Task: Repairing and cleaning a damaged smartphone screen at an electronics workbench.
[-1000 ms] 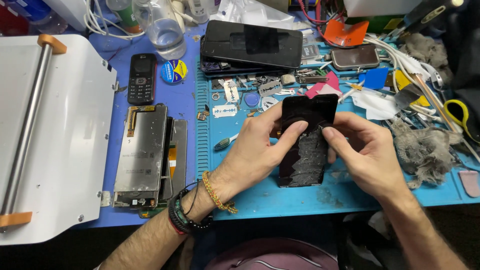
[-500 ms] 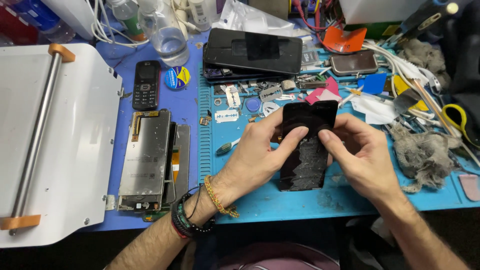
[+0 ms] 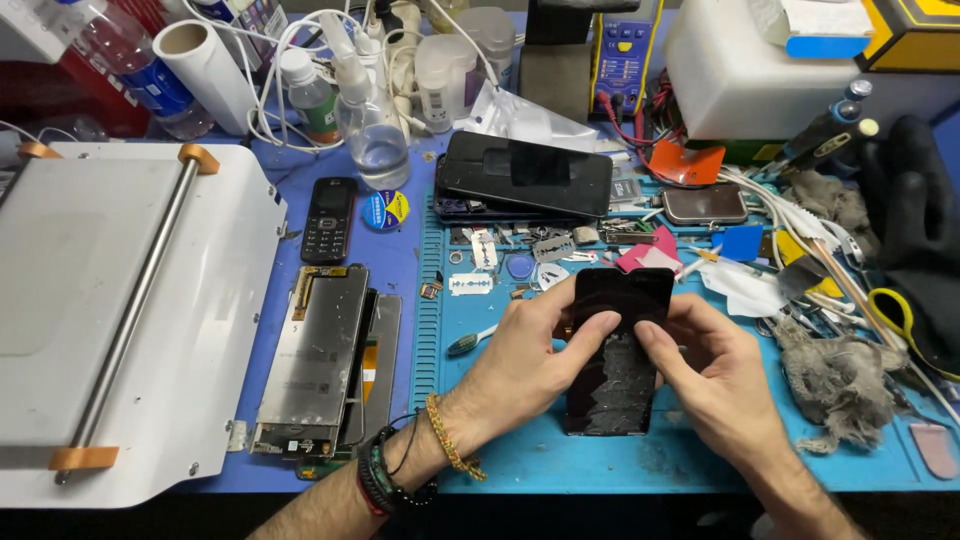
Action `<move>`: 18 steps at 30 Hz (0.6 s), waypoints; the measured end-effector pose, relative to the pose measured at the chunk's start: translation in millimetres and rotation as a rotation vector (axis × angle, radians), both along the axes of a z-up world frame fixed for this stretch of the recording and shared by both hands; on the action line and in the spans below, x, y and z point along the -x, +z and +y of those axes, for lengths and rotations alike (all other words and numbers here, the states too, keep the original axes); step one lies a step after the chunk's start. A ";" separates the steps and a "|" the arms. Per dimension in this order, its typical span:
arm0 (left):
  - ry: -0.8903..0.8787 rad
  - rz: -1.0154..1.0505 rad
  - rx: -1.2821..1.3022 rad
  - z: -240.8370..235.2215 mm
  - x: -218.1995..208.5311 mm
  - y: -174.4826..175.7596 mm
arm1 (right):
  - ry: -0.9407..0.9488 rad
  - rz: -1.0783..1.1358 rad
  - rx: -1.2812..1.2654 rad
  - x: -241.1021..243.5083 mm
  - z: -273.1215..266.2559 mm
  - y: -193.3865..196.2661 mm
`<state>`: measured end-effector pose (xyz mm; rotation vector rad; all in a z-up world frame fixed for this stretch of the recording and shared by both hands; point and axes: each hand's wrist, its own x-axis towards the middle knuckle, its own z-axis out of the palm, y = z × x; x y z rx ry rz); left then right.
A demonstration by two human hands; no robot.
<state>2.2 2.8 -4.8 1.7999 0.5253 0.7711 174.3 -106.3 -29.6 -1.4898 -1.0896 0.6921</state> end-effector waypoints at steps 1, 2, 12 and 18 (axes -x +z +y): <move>-0.005 -0.008 0.005 -0.3 0.2 1.2 | 0.026 0.037 -0.005 -0.9 -0.5 -1.5; -0.007 -0.009 0.004 -0.3 -0.1 1.3 | 0.025 0.036 -0.005 1.5 -2.7 2.9; -0.014 0.020 -0.022 -1.4 2.8 4.3 | -0.009 -0.046 -0.010 -3.2 -1.1 4.6; -0.009 0.002 0.012 -1.3 1.8 3.7 | 0.022 0.015 0.026 -2.3 -2.3 5.6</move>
